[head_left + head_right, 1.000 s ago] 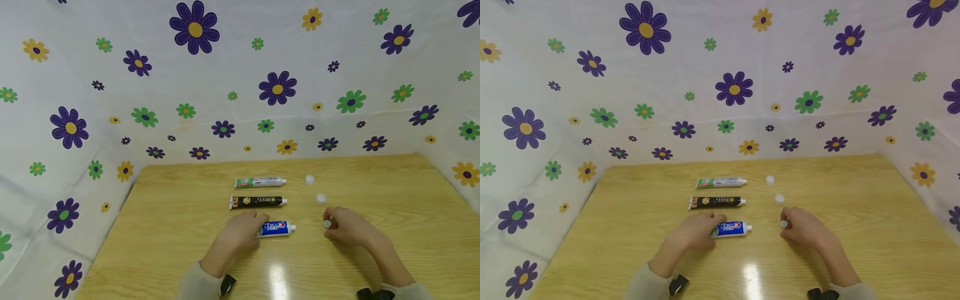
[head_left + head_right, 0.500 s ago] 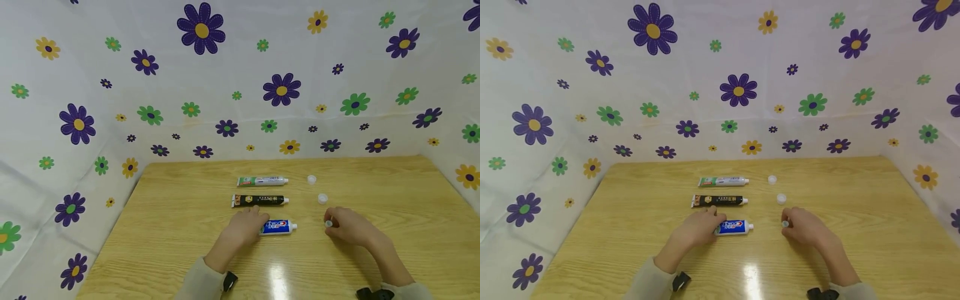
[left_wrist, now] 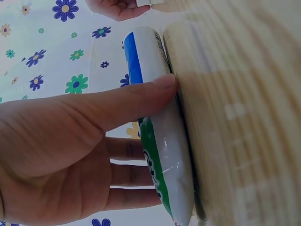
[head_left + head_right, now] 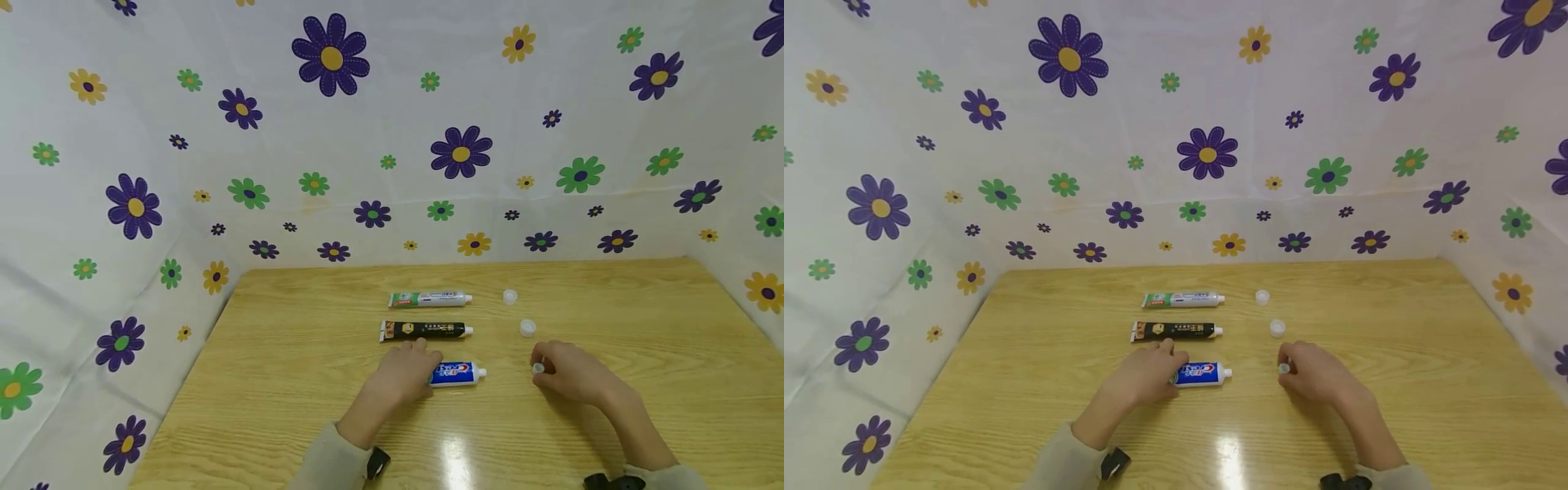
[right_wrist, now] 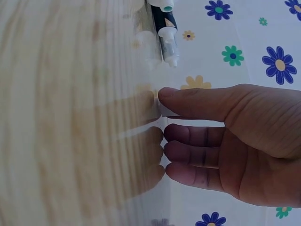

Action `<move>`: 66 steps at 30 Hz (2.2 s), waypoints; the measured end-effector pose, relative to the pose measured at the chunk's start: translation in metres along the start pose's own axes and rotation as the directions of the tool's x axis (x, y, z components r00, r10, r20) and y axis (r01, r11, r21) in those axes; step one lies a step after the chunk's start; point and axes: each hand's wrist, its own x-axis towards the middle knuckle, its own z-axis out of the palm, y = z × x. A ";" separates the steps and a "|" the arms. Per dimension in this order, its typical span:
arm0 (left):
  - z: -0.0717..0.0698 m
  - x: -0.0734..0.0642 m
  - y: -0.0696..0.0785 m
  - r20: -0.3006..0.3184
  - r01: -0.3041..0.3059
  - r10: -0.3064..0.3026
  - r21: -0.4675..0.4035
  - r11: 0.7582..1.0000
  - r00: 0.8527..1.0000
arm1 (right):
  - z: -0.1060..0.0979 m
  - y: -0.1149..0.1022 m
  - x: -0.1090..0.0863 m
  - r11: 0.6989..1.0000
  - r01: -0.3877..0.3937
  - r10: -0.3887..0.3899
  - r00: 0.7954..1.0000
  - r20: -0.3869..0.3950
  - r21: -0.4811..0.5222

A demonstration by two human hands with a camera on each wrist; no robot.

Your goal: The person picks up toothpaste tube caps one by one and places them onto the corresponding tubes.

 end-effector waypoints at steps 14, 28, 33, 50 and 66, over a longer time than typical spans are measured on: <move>0.001 0.002 -0.006 -0.008 -0.051 0.052 0.031 0.998 0.999 | -0.004 -0.003 0.001 1.000 -0.001 0.001 0.999 -0.050 0.002; -0.008 -0.003 -0.015 -0.093 -0.131 0.129 -0.012 0.991 0.987 | -0.004 -0.003 0.002 0.997 0.072 -0.069 0.985 -0.161 0.012; -0.007 -0.003 -0.018 -0.093 -0.133 0.126 -0.066 0.989 0.988 | -0.002 -0.004 0.000 0.996 0.091 -0.086 0.977 -0.196 0.017; -0.008 -0.003 -0.022 -0.215 -0.221 0.207 -0.040 0.975 0.954 | -0.003 -0.007 -0.003 0.992 0.125 -0.116 0.964 -0.238 0.021; -0.014 -0.004 -0.025 -0.225 -0.203 0.202 0.020 0.979 0.953 | -0.007 -0.013 -0.001 0.987 0.158 -0.144 0.946 -0.291 0.025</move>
